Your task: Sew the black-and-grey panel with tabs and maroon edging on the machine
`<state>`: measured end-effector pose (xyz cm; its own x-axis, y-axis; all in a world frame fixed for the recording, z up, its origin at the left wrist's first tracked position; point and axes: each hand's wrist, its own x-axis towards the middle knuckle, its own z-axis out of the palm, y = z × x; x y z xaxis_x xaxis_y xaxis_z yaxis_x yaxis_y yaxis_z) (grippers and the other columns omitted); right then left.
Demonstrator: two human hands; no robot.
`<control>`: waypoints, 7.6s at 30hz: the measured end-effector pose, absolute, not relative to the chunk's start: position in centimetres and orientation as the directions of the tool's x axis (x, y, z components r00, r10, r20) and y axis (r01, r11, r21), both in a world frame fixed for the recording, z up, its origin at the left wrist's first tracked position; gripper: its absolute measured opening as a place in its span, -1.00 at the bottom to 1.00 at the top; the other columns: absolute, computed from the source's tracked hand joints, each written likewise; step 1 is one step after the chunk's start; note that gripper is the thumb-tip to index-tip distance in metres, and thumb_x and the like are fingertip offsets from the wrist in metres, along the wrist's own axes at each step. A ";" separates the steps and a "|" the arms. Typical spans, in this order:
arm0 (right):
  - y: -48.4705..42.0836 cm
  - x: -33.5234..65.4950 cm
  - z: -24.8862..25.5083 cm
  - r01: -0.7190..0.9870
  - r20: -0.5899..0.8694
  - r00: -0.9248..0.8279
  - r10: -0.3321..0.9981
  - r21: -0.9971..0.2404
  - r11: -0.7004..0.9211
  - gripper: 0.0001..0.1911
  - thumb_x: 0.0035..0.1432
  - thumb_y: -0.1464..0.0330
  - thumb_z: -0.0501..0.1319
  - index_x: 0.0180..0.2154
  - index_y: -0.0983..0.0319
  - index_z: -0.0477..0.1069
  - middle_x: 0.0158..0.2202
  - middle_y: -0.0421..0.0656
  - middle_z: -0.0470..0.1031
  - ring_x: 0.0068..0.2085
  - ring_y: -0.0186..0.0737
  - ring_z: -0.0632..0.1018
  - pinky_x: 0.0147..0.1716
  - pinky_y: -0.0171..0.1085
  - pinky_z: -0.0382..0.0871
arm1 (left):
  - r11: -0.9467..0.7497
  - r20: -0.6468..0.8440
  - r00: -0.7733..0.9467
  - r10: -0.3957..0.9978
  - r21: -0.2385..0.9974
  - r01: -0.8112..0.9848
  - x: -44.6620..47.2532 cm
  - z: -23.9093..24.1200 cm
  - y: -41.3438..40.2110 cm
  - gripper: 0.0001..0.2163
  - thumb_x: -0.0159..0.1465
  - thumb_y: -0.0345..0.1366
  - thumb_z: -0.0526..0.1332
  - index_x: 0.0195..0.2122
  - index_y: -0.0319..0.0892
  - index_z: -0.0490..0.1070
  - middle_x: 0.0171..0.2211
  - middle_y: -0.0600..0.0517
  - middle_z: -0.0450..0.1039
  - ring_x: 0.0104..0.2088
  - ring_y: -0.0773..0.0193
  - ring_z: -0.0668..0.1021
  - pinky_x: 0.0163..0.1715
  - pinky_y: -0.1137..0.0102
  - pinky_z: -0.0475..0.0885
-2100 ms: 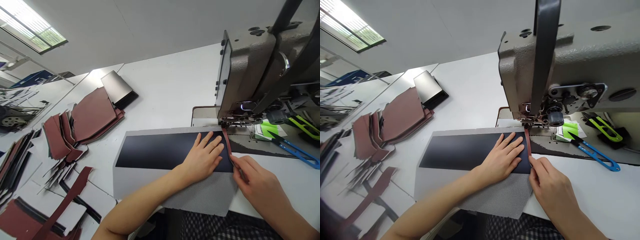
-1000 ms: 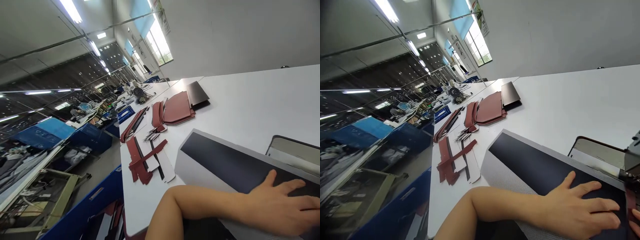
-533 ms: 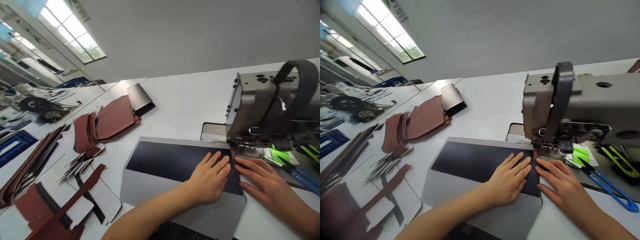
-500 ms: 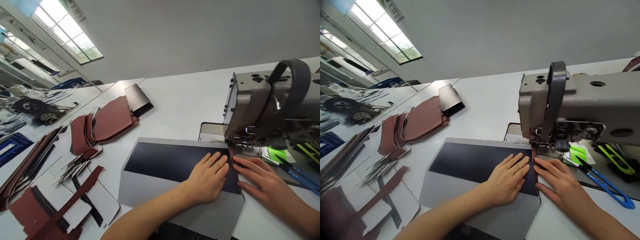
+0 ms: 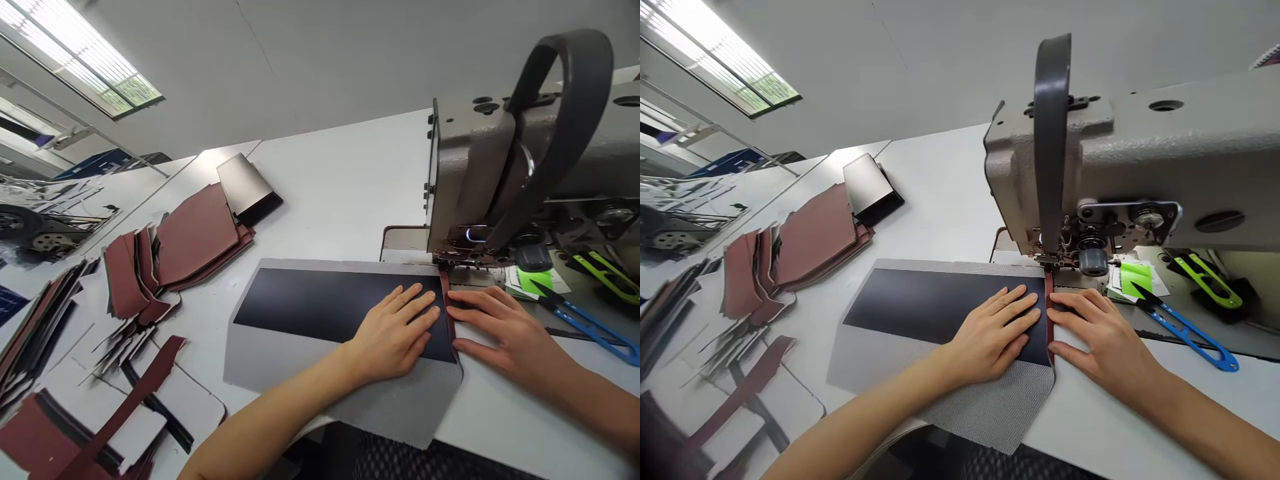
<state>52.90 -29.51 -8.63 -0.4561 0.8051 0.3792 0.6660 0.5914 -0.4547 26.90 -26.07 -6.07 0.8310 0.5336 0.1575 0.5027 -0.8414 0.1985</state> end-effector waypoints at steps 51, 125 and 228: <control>-25.5 53.1 -8.8 0.669 0.369 -0.412 0.833 -0.498 0.552 -0.79 0.41 0.27 0.17 -0.16 0.09 0.60 -0.08 -0.21 0.61 -0.09 -0.13 0.61 0.00 -0.11 0.50 | -0.848 0.218 0.820 0.529 0.148 0.508 29.0 -6.7 -18.2 -0.69 0.49 -0.16 0.07 0.07 -0.18 0.50 0.20 -0.10 0.46 0.23 0.04 0.44 0.23 0.13 0.40; -26.5 53.2 -7.2 0.622 0.297 -0.498 0.815 -0.533 0.574 -0.71 0.41 0.31 0.10 -0.03 0.06 0.59 0.04 -0.18 0.55 0.08 -0.07 0.48 0.10 0.02 0.42 | -0.740 0.034 0.766 0.642 0.290 0.607 30.4 -4.5 -24.6 -0.64 0.30 0.02 0.33 -0.10 -0.19 0.49 -0.05 -0.06 0.50 -0.17 0.14 0.60 -0.24 0.29 0.56; -26.4 52.8 -8.1 0.846 0.352 -0.224 0.909 -0.392 0.361 -0.68 0.38 0.38 0.06 -0.01 0.17 0.57 -0.16 -0.15 0.58 -0.23 -0.18 0.59 -0.31 -0.20 0.42 | -0.852 0.356 0.791 0.498 0.374 0.367 29.1 -8.5 -18.4 -0.71 0.45 -0.46 0.05 0.04 -0.17 0.52 0.10 -0.04 0.58 0.27 0.16 0.48 0.34 0.12 0.34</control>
